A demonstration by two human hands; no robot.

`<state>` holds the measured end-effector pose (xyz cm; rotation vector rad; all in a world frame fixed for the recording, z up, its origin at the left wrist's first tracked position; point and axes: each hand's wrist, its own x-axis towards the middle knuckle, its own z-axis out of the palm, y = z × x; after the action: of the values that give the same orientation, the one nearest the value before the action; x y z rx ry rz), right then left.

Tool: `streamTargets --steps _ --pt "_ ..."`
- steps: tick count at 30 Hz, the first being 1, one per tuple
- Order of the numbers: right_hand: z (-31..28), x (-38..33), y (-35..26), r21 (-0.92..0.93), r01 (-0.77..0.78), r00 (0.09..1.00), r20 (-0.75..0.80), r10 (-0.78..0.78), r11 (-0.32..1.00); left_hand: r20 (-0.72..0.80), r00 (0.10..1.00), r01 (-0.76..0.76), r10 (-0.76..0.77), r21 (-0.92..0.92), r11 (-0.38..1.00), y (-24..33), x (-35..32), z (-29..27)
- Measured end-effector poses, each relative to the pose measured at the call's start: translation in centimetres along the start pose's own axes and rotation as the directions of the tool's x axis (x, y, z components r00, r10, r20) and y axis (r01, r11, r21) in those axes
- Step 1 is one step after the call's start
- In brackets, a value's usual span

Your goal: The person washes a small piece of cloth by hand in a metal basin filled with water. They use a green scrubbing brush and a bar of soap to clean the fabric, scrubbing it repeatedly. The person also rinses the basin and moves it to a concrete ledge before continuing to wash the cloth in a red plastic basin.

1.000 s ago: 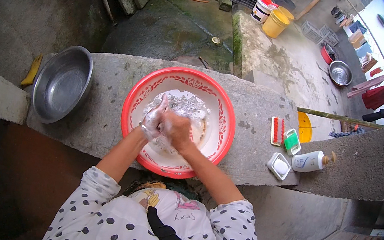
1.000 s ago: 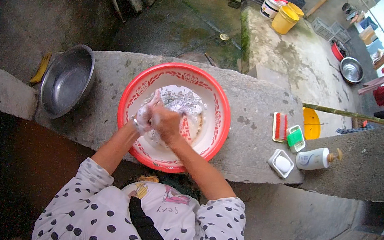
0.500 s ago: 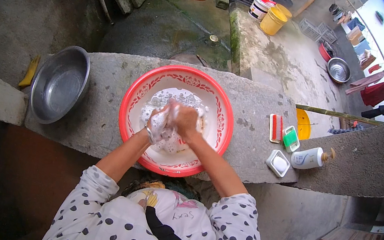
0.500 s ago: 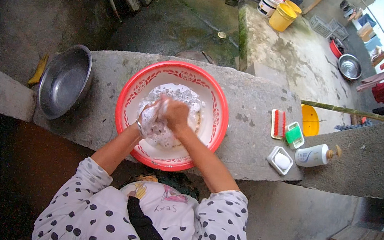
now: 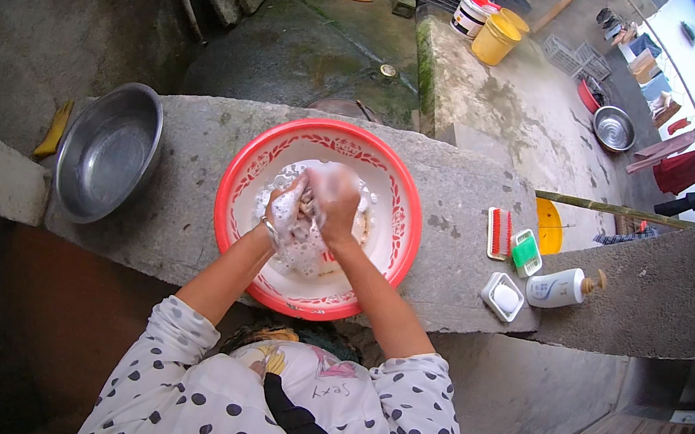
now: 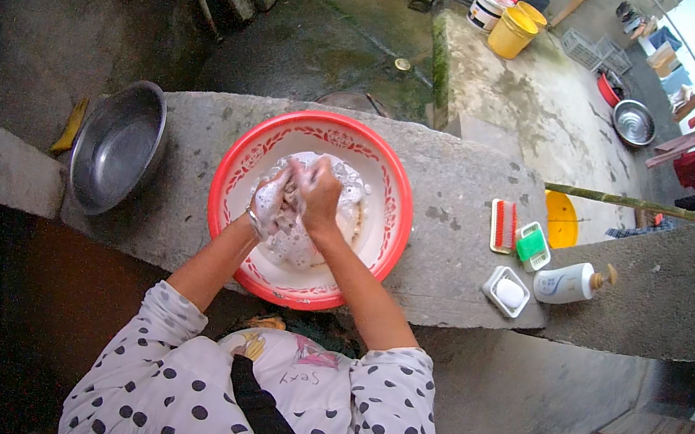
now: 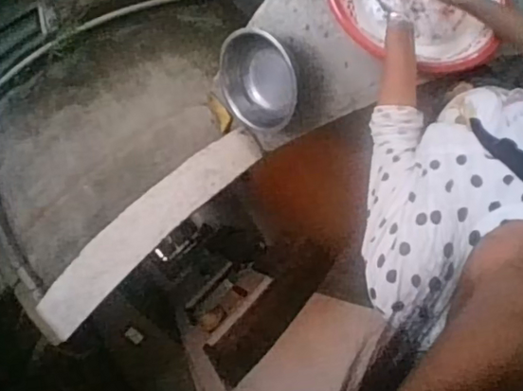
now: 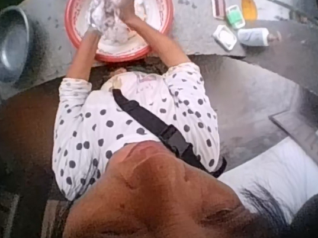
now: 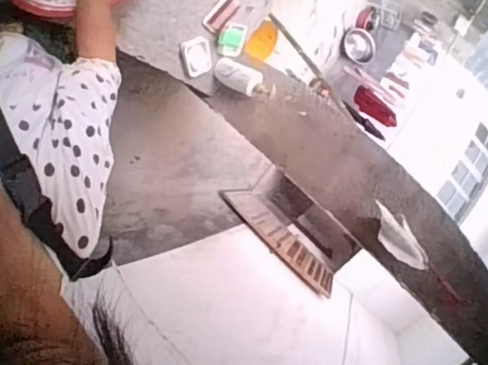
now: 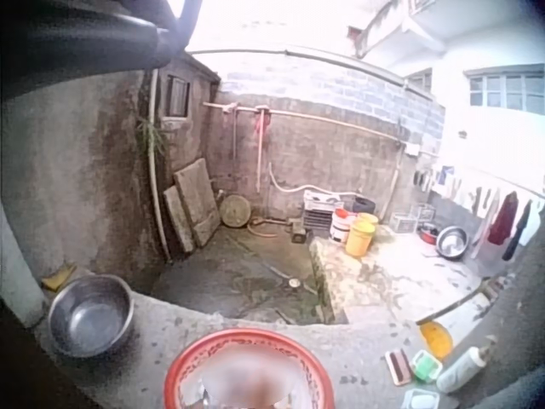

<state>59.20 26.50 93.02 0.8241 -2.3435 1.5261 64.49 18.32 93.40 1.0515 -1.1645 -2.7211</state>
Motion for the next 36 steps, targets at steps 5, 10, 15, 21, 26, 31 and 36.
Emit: streamTargets --steps 5,10,15,21,26,31,36 --pt "1.0 -2.0 -0.9 0.034 0.278 0.954 0.11 -0.28 0.96 0.211 0.977 0.063 -0.015 -0.218 0.974 -1.8 2.5 -2.0" --pt "0.8 -1.8 -1.8 0.227 0.366 0.894 0.183 -0.409 0.902 0.269 0.945 -0.223 0.188 0.107 0.969 -4.6 5.8 -7.0" --pt "0.1 1.0 2.0 0.007 -0.048 0.994 0.095 0.047 0.999 0.108 0.993 -0.056 0.046 0.09 0.994 -2.2 0.4 -0.6" --pt "-0.3 1.1 0.1 0.017 0.136 0.981 0.135 -0.137 0.991 0.201 0.98 -0.01 0.0 0.044 0.999 -1.4 0.7 -2.4" --pt "-0.3 -0.9 -1.5 0.056 0.496 0.86 0.102 -0.5 0.866 0.1 0.986 0.151 -0.134 -0.185 0.971 -1.3 1.2 -1.9" --pt "-0.5 -0.8 -0.7 -0.079 0.335 0.92 0.241 -0.308 0.939 0.104 0.985 0.164 -0.141 -0.263 0.951 -1.3 1.7 -3.0" --pt "-0.3 2.2 1.2 -0.138 0.086 0.983 0.175 -0.061 0.987 0.495 0.867 0.094 -0.055 -0.054 0.994 -0.8 0.8 -3.0"
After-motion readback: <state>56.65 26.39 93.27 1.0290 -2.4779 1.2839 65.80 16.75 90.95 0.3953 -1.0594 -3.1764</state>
